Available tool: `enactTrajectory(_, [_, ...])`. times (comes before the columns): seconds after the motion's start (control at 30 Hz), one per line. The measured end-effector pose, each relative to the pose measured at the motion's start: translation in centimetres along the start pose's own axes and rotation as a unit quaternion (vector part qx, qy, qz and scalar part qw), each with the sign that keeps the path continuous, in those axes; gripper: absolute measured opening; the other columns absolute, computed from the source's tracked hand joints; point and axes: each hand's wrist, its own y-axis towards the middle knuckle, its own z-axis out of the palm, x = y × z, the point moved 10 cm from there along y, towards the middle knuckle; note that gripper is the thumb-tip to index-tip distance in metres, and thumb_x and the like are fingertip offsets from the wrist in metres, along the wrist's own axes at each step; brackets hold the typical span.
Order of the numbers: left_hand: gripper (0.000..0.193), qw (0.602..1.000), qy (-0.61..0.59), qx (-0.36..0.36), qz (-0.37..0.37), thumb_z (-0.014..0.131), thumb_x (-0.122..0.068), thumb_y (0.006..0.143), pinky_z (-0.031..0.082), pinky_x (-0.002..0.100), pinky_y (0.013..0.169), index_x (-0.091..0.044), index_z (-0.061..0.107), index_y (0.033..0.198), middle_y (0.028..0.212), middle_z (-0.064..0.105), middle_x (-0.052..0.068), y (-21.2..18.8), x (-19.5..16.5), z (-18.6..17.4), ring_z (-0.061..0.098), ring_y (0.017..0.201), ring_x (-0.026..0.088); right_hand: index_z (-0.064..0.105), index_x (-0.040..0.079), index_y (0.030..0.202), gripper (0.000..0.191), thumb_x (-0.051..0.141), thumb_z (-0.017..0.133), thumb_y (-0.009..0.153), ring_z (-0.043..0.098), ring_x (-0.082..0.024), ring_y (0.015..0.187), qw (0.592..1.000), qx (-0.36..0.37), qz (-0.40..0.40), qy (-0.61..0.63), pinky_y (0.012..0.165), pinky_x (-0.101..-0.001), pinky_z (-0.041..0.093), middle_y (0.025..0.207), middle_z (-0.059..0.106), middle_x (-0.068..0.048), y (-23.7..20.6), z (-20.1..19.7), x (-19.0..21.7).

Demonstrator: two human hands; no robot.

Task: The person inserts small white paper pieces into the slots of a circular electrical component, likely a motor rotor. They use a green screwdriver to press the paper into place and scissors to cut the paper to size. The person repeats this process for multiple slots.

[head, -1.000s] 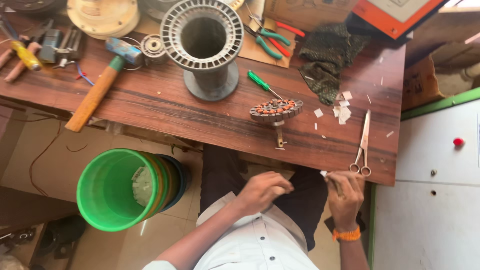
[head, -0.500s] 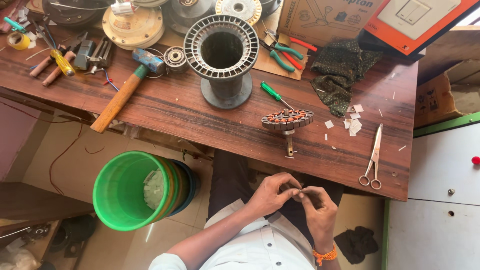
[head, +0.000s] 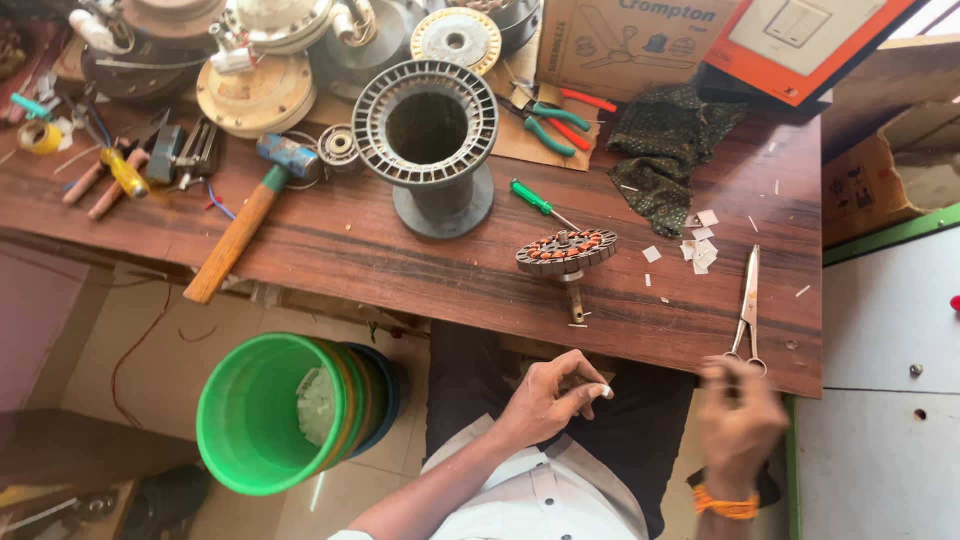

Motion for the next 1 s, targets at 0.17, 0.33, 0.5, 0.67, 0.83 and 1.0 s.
enactTrajectory(0.17, [0.014, 0.996, -0.088, 0.012, 0.01, 0.072, -0.007, 0.096, 0.057, 0.024, 0.069, -0.001, 0.061, 0.104, 0.096, 0.073, 0.007, 0.7, 0.6, 0.0, 0.068, 0.081, 0.008, 0.071, 0.007, 0.109, 0.018, 0.021, 0.078, 0.099, 0.07, -0.029, 0.096, 0.978, 0.007, 0.095, -0.184, 0.08, -0.0434, 0.058, 0.113, 0.071, -0.012, 0.9, -0.4, -6.7])
enactTrajectory(0.33, [0.017, 0.984, -0.157, 0.026, -0.086, 0.074, -0.007, 0.091, 0.05, 0.023, 0.059, 0.0, 0.072, 0.107, 0.092, 0.076, 0.006, 0.6, 2.9, -1.2, 0.064, 0.068, 0.008, 0.069, 0.019, 0.126, 0.027, 0.025, 0.068, 0.1, 0.069, -0.034, 0.106, 0.982, 0.017, 0.083, -0.169, 0.087, -0.0472, 0.056, 0.119, 0.071, -0.01, 0.7, 0.6, -4.8])
enactTrajectory(0.5, [0.014, 0.985, -0.163, 0.03, -0.046, 0.076, -0.006, 0.092, 0.053, 0.024, 0.061, 0.002, 0.077, 0.103, 0.085, 0.073, 0.008, 0.2, 0.7, -3.6, 0.066, 0.066, 0.01, 0.056, 0.038, 0.144, 0.053, 0.033, 0.067, 0.093, 0.07, -0.039, 0.106, 0.928, 0.16, 0.253, -0.223, 0.091, -0.0517, 0.055, 0.121, 0.074, -0.011, 0.0, -0.2, -6.0])
enactTrajectory(0.67, [0.016, 0.987, -0.154, -0.025, 0.027, 0.075, -0.011, 0.093, 0.055, 0.024, 0.064, 0.0, 0.076, 0.104, 0.093, 0.075, 0.006, -0.4, -2.4, -6.4, 0.068, 0.072, 0.01, 0.051, 0.033, 0.155, 0.064, 0.028, 0.068, 0.094, 0.064, -0.045, 0.114, 0.94, 0.176, 0.23, -0.182, 0.096, -0.0548, 0.052, 0.127, 0.069, -0.021, -1.5, -0.5, -5.0])
enactTrajectory(0.83, [0.011, 0.99, -0.138, -0.027, -0.025, 0.074, -0.009, 0.096, 0.049, 0.022, 0.056, 0.0, 0.077, 0.102, 0.094, 0.077, 0.007, -1.9, -1.2, -7.2, 0.067, 0.064, 0.01, 0.048, 0.01, 0.158, 0.068, 0.001, 0.066, 0.093, 0.069, -0.022, 0.103, 0.925, 0.139, 0.305, 0.178, 0.089, -0.0346, 0.055, 0.119, 0.071, -0.013, -5.5, -0.4, -7.2])
enactTrajectory(1.0, [0.013, 0.994, -0.093, -0.047, 0.008, 0.075, -0.009, 0.097, 0.05, 0.02, 0.057, -0.002, 0.078, 0.108, 0.09, 0.077, 0.006, 0.1, -1.4, -5.4, 0.069, 0.067, 0.009, 0.063, 0.001, 0.137, 0.052, -0.003, 0.076, 0.087, 0.07, -0.016, 0.091, 0.871, 0.266, 0.269, 0.312, 0.084, -0.0298, 0.06, 0.099, 0.073, -0.01, -9.3, 3.7, -4.5])
